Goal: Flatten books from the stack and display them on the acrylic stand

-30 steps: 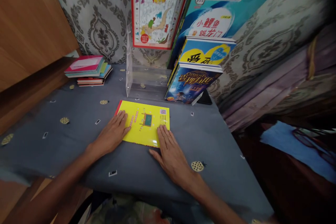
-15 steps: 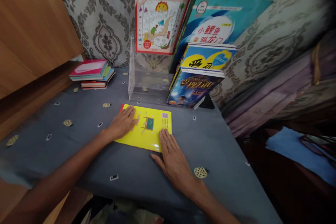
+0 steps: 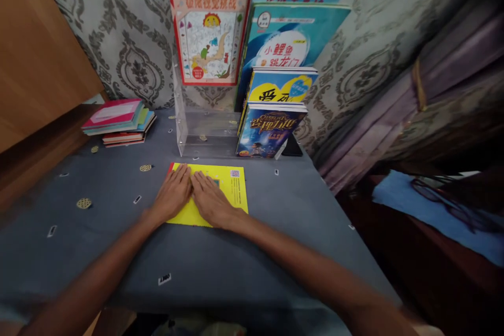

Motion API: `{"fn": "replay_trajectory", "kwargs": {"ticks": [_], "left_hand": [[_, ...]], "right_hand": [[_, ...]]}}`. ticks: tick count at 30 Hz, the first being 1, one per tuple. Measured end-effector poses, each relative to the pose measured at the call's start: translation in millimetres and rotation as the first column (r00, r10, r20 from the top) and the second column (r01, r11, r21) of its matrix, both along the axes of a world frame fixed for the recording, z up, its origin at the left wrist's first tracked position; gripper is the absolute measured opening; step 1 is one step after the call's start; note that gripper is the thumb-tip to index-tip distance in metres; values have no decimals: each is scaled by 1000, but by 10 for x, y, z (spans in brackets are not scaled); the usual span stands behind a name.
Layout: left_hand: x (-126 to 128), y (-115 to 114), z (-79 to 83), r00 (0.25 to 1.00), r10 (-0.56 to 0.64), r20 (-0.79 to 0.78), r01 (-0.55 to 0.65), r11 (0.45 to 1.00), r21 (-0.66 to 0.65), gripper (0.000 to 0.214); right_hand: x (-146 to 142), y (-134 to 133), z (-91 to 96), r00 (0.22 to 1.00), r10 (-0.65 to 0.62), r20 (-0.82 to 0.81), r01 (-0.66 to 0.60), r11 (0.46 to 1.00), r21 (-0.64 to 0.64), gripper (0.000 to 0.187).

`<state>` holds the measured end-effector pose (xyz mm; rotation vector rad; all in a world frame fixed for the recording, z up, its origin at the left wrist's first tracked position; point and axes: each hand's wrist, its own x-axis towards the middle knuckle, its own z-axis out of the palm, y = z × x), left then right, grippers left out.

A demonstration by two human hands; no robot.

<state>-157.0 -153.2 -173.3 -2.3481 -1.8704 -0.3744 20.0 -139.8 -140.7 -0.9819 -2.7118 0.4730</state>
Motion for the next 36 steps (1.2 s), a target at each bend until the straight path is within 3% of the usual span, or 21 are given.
{"fn": "replay_trajectory", "kwargs": {"ticks": [4, 12, 22, 28, 36], "left_hand": [[-23, 20, -24, 1000, -9, -10, 9, 1000, 22, 55], [3, 11, -2, 1000, 2, -15, -2, 1000, 20, 57], [4, 2, 26, 1000, 10, -15, -10, 1000, -15, 59], [25, -6, 58, 999, 26, -39, -27, 999, -26, 57], [33, -58, 222, 977, 179, -119, -190, 978, -89, 67]], "right_hand": [[-52, 138, -30, 1000, -23, 15, 23, 1000, 14, 59], [311, 252, -133, 989, -144, -17, 145, 988, 48, 77], [731, 252, -187, 968, -252, 3, 251, 965, 74, 84], [814, 222, -195, 955, -296, 35, 292, 953, 85, 82], [791, 200, -150, 945, -316, 90, 307, 947, 95, 79]]}}
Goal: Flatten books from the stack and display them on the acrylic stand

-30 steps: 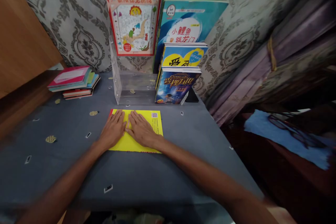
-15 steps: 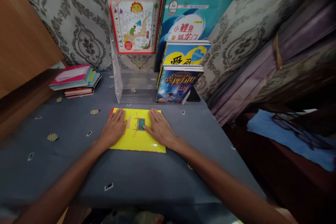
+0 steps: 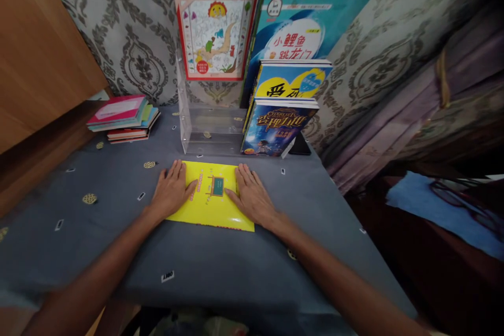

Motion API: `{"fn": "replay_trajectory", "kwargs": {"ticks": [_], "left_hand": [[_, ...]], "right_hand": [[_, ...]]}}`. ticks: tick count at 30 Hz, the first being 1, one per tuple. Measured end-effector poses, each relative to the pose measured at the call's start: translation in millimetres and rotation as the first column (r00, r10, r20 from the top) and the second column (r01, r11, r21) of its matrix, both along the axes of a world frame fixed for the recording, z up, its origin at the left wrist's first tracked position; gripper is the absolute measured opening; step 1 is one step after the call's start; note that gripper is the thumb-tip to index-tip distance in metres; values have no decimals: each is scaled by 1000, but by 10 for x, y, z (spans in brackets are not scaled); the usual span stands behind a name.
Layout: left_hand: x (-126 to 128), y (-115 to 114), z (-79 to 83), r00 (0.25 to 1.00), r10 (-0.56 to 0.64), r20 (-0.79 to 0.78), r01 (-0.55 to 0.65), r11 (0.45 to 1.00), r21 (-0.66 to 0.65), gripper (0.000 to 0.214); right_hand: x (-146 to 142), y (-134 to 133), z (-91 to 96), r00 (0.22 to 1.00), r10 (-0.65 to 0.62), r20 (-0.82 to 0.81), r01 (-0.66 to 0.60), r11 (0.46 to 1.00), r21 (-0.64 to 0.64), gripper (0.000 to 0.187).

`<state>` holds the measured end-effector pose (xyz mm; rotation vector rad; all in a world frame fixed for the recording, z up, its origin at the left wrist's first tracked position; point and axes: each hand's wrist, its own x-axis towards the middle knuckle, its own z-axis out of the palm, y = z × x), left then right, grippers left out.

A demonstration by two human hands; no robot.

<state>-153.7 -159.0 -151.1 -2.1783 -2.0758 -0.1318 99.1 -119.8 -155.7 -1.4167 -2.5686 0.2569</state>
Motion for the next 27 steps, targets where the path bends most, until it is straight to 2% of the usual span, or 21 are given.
{"fn": "replay_trajectory", "kwargs": {"ticks": [5, 9, 13, 17, 20, 24, 27], "left_hand": [[38, -23, 38, 999, 27, -24, -27, 999, -26, 66], [38, -53, 20, 1000, -27, 8, 26, 997, 74, 54], [43, -113, 20, 970, -231, 74, 213, 958, 191, 37], [108, -304, 53, 899, -418, 129, 390, 900, 196, 38], [197, -557, 72, 860, -491, 139, 478, 871, 115, 51], [324, -924, 107, 809, -573, 126, 582, 812, -44, 92], [397, -1142, 157, 788, -606, 113, 616, 778, -122, 110]], "right_hand": [[-1, 2, 6, 999, -1, 32, 1, 1000, -3, 80], [-18, -17, 47, 998, -13, 61, 13, 1000, -5, 79], [-5, -102, 100, 995, -23, 94, 23, 1000, 0, 76], [75, -263, 135, 992, -19, 129, 14, 999, 40, 72], [163, -409, 135, 988, -23, 152, 12, 997, 74, 69], [286, -611, 112, 988, -28, 154, 6, 990, 142, 64], [382, -778, 94, 990, -19, 142, -9, 981, 194, 61]]}}
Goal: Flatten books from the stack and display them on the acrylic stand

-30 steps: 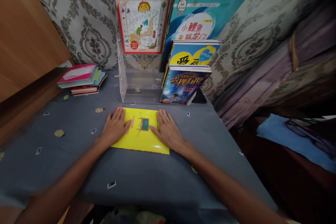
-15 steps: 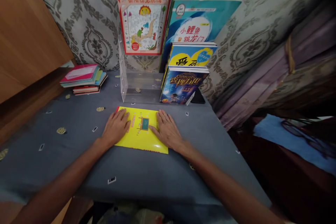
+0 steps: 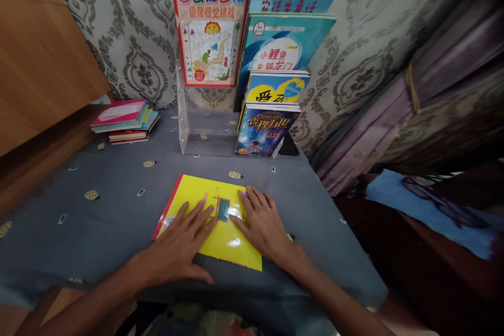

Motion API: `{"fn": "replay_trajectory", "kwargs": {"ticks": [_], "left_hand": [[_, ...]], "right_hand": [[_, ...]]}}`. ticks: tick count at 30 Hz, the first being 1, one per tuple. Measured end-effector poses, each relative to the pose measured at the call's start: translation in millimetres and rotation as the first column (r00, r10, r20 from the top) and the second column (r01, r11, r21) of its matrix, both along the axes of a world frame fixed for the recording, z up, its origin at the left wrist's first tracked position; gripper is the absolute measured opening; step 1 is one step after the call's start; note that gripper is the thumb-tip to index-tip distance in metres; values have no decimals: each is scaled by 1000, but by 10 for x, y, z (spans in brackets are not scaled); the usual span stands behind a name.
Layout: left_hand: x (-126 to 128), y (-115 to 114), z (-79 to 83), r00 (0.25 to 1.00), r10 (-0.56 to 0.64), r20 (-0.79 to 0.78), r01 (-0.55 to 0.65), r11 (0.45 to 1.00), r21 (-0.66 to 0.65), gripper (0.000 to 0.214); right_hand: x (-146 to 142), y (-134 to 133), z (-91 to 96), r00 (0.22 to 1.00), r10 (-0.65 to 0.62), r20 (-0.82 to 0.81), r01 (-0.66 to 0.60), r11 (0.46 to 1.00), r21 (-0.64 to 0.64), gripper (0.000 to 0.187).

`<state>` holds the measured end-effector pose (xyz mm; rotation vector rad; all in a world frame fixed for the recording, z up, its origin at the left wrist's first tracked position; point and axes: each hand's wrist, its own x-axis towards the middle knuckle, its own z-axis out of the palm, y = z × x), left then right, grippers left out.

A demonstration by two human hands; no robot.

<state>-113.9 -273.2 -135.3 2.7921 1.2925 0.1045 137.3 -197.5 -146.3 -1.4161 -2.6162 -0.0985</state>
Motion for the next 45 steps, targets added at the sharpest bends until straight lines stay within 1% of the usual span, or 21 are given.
{"fn": "replay_trajectory", "kwargs": {"ticks": [3, 4, 6, 9, 12, 15, 18, 20, 22, 24, 26, 28, 29, 30, 32, 35, 37, 39, 42, 44, 45], "left_hand": [[67, -174, 19, 999, -23, -42, 24, 1000, 6, 114], [90, -227, 11, 998, -17, -58, 19, 999, 28, 110], [136, -322, -23, 996, 9, -84, -1, 996, 93, 93], [166, -423, -75, 996, 18, -87, -3, 986, 167, 69], [130, -449, -66, 999, -21, -30, 24, 991, 133, 59], [63, -393, 47, 995, -7, 96, 3, 999, 41, 48], [14, -282, 263, 964, 104, 246, -85, 992, -88, 28], [-3, -198, 432, 912, 206, 356, -146, 971, -189, 25], [-15, -119, 583, 825, 319, 465, -207, 938, -278, 32], [-31, -50, 697, 713, 414, 566, -260, 906, -335, 39], [-49, 12, 775, 593, 477, 649, -311, 879, -362, 43], [-65, 71, 829, 484, 516, 707, -356, 854, -379, 44], [-72, 100, 851, 433, 532, 727, -371, 841, -394, 45], [-77, 130, 868, 379, 548, 745, -377, 827, -416, 44], [-86, 191, 894, 254, 580, 774, -352, 801, -484, 45], [-91, 287, 910, 18, 604, 797, -260, 772, -580, 45], [-90, 354, 913, -134, 594, 793, -200, 768, -609, 44], [-90, 423, 906, -259, 576, 775, -150, 769, -622, 43], [-112, 525, 856, -394, 562, 727, -89, 764, -639, 44], [-154, 591, 781, -437, 584, 684, -45, 746, -665, 42], [-185, 622, 730, -436, 606, 665, -26, 730, -683, 40]], "right_hand": [[108, -183, -7, 999, 25, -20, -24, 999, 42, 58], [149, -244, -6, 999, 32, -33, -30, 998, 49, 56], [236, -359, 4, 996, 44, -74, -40, 998, 44, 53], [378, -486, 57, 982, 65, -180, -70, 997, -25, 47], [507, -541, 170, 933, 68, -352, -134, 977, -167, 40], [603, -530, 304, 855, -13, -519, -196, 917, -346, 42], [670, -467, 357, 755, -139, -641, -266, 829, -493, 54], [696, -404, 331, 641, -239, -729, -339, 765, -548, 65], [694, -331, 281, 511, -334, -792, -411, 714, -566, 78], [654, -254, 237, 400, -417, -816, -436, 697, -569, 90], [569, -173, 210, 311, -467, -828, -419, 715, -560, 90], [435, -90, 193, 251, -468, -848, -406, 744, -531, 79], [353, -49, 187, 239, -454, -858, -412, 753, -513, 72], [264, -7, 183, 242, -447, -861, -427, 748, -508, 65], [78, 74, 181, 252, -439, -862, -482, 715, -506, 57], [-162, 194, 214, 251, -392, -885, -571, 678, -462, 48], [-265, 276, 273, 234, -350, -907, -603, 680, -418, 42], [-318, 357, 360, 233, -318, -919, -611, 687, -393, 39], [-334, 459, 496, 274, -326, -905, -576, 698, -426, 41], [-326, 498, 543, 300, -362, -883, -545, 695, -470, 45], [-321, 508, 544, 310, -384, -870, -536, 684, -494, 46]]}}
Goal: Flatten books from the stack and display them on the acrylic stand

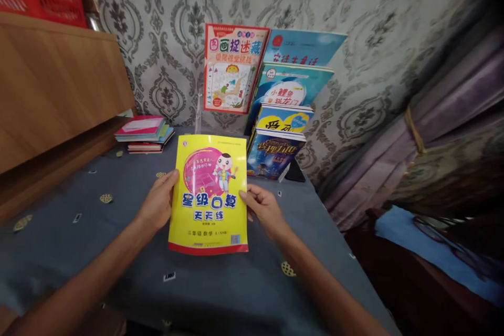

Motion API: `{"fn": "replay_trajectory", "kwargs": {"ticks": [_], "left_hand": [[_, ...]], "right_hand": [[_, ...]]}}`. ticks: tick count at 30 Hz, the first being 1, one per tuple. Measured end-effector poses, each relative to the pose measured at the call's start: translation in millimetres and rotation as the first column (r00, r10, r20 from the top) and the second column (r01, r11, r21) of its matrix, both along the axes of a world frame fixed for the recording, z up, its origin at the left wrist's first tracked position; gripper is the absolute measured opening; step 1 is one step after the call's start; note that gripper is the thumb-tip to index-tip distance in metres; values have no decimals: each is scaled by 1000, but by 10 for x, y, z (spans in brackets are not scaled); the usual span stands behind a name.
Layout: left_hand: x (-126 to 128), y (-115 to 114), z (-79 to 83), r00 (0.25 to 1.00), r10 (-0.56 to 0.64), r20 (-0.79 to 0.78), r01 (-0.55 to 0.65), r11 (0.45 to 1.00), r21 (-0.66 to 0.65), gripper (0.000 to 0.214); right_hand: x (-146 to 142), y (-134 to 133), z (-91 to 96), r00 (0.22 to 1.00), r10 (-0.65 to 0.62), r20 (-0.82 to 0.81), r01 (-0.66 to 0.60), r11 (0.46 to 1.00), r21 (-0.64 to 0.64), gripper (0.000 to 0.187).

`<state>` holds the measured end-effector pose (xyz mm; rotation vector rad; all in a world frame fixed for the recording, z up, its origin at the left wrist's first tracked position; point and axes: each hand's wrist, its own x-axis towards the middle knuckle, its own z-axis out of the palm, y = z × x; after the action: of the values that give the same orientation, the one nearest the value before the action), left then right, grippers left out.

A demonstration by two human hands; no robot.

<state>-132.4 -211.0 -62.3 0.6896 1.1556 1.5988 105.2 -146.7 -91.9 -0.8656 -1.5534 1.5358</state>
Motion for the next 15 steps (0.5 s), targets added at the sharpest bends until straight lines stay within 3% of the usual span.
{"fn": "replay_trajectory", "kwargs": {"ticks": [3, 7, 11, 15], "left_hand": [[-112, 88, -190, 994, -98, -38, 93, 989, -115, 35], [-244, 190, -441, 944, -263, -200, 192, 930, -314, 42], [-343, 283, -572, 745, -402, -532, 207, 898, -388, 46], [-437, 358, -570, 584, -378, -718, 147, 920, -364, 31]], "right_hand": [[18, 3, -92, 999, 26, 33, -23, 997, -78, 47], [47, 7, -323, 996, 42, 79, -31, 990, -134, 48], [78, 64, -468, 988, 57, 144, -33, 987, -160, 49], [92, 129, -494, 969, 83, 232, -40, 983, -182, 47]]}}
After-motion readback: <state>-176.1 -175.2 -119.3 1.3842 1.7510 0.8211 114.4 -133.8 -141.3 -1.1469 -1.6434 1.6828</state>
